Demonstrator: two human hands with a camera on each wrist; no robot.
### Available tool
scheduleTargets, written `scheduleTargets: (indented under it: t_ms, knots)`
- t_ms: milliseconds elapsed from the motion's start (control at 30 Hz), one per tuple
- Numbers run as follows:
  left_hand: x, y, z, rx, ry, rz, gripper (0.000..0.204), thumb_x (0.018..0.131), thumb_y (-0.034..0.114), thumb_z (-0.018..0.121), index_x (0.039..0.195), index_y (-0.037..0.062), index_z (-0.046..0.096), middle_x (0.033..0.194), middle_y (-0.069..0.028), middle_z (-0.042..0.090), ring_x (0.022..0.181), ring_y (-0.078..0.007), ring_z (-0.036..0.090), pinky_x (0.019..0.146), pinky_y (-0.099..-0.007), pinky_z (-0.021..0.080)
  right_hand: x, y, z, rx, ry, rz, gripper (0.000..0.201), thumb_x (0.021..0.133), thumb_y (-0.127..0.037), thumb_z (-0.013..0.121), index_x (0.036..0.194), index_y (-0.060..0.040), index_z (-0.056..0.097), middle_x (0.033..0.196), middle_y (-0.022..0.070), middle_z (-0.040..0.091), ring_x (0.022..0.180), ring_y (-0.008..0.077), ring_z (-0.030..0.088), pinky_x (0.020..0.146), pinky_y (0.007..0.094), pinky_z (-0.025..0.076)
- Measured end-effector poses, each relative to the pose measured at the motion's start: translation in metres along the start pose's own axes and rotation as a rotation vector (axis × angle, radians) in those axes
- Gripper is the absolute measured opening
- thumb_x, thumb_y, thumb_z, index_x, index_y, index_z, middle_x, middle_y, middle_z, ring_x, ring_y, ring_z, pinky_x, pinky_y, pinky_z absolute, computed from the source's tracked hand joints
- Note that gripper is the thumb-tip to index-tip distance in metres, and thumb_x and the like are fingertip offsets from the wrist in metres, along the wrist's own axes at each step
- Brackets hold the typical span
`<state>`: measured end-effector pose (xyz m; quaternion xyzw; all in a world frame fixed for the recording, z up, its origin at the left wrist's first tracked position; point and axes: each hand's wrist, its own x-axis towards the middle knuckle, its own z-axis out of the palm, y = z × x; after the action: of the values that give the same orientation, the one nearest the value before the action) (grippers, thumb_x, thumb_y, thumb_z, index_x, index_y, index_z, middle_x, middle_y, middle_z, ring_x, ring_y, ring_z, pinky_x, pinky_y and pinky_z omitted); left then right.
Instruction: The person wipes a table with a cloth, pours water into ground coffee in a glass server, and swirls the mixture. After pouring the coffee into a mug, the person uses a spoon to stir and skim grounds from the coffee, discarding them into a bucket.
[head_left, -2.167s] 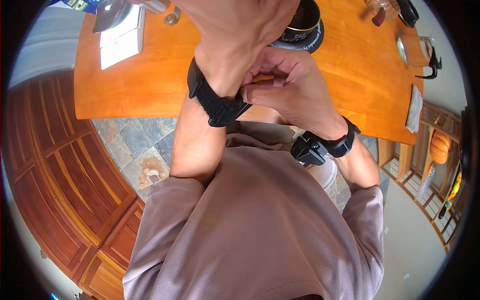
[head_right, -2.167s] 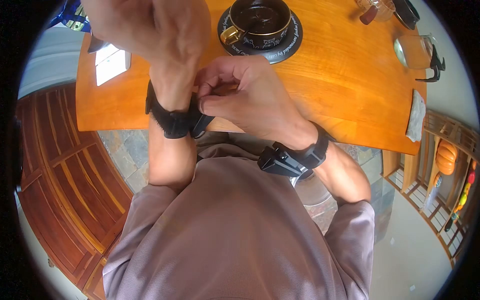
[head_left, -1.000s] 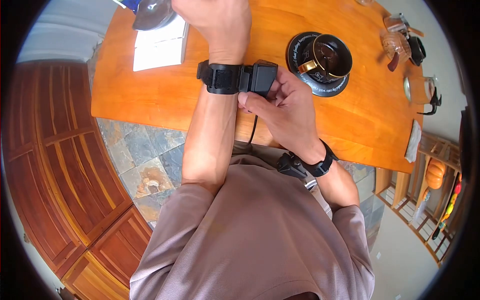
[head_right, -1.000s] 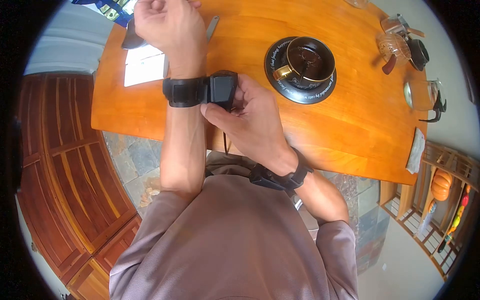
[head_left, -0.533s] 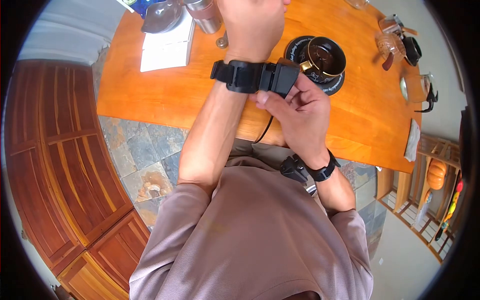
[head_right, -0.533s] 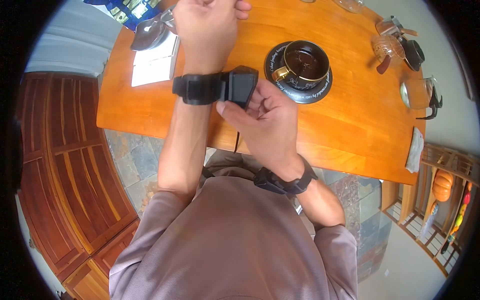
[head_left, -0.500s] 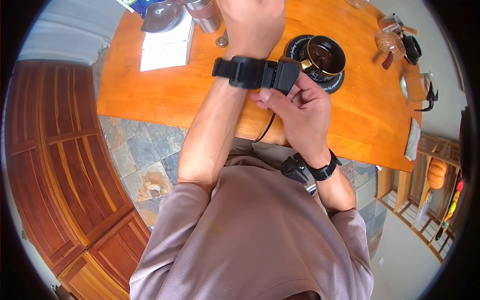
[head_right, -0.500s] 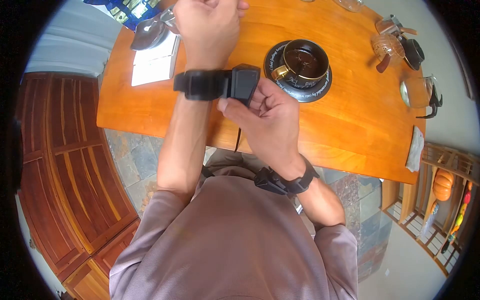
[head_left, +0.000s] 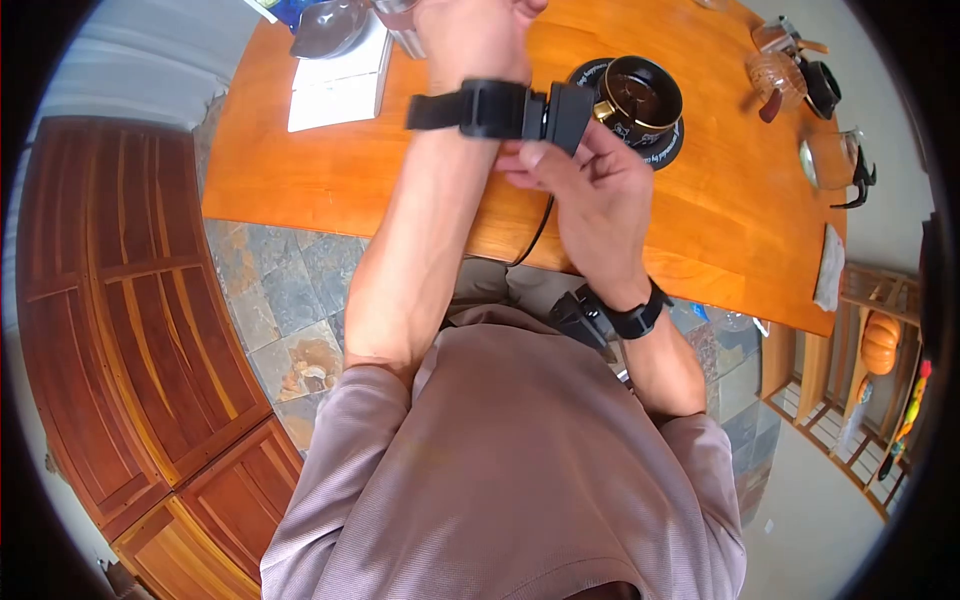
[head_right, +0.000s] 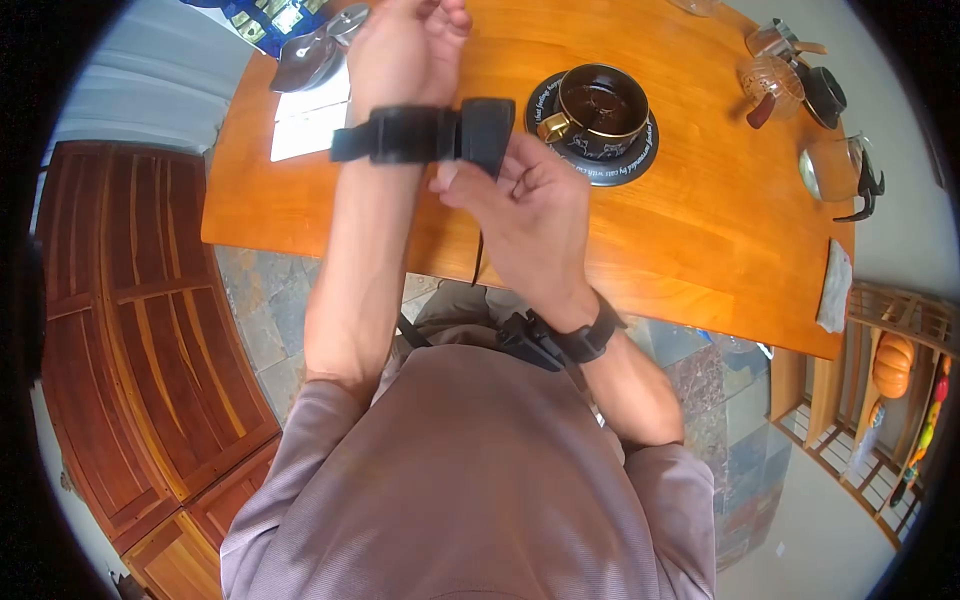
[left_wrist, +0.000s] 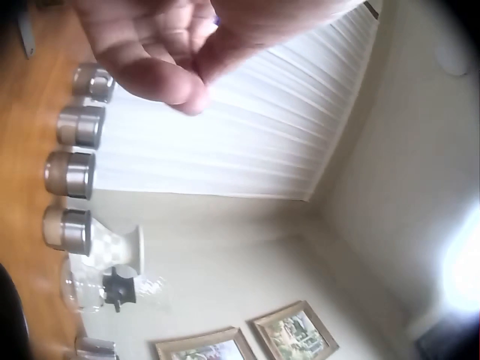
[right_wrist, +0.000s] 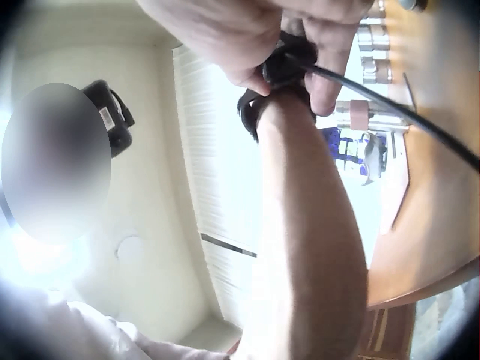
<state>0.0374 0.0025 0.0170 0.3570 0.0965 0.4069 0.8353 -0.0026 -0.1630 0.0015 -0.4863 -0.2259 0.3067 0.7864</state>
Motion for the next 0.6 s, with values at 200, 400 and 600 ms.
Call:
scheduleTargets:
  t_ms: [200,400,600]
  knots:
    - [-0.008,-0.007,0.01,0.429,0.008,0.233,0.007,0.094,0.003,0.059,0.1,-0.0011,0.056,0.079,-0.0071,0.062,0.059,-0.0128,0.059,0.053,-0.0248,0.05,0.001,-0.001,-0.002,0.127,0.028,0.136,0.019,0.091,-0.001,0.065,0.107,0.0087,0.062,0.098,0.014,0.07,0.083,0.0174,0.07,0.077,0.0281,0.059]
    - [0.013,0.002,-0.001,-0.205,0.007,-0.232,0.004,0.097,0.001,0.055,0.098,-0.0012,0.058,0.08,-0.009,0.063,0.062,-0.0174,0.061,0.057,-0.0268,0.053,0.004,0.006,0.003,0.138,0.019,-0.001,0.019,0.091,-0.001,0.066,0.106,0.0088,0.063,0.099,0.015,0.071,0.083,0.018,0.07,0.077,0.0282,0.059]
    - [0.002,-0.016,0.0,0.326,0.007,0.075,0.005,0.097,0.003,0.056,0.095,-0.0008,0.059,0.081,-0.009,0.064,0.064,-0.0159,0.063,0.058,-0.0267,0.053,-0.003,0.001,0.003,0.119,0.049,0.072,0.019,0.091,-0.002,0.067,0.105,0.0091,0.063,0.098,0.0148,0.071,0.084,0.0182,0.071,0.076,0.0279,0.059]
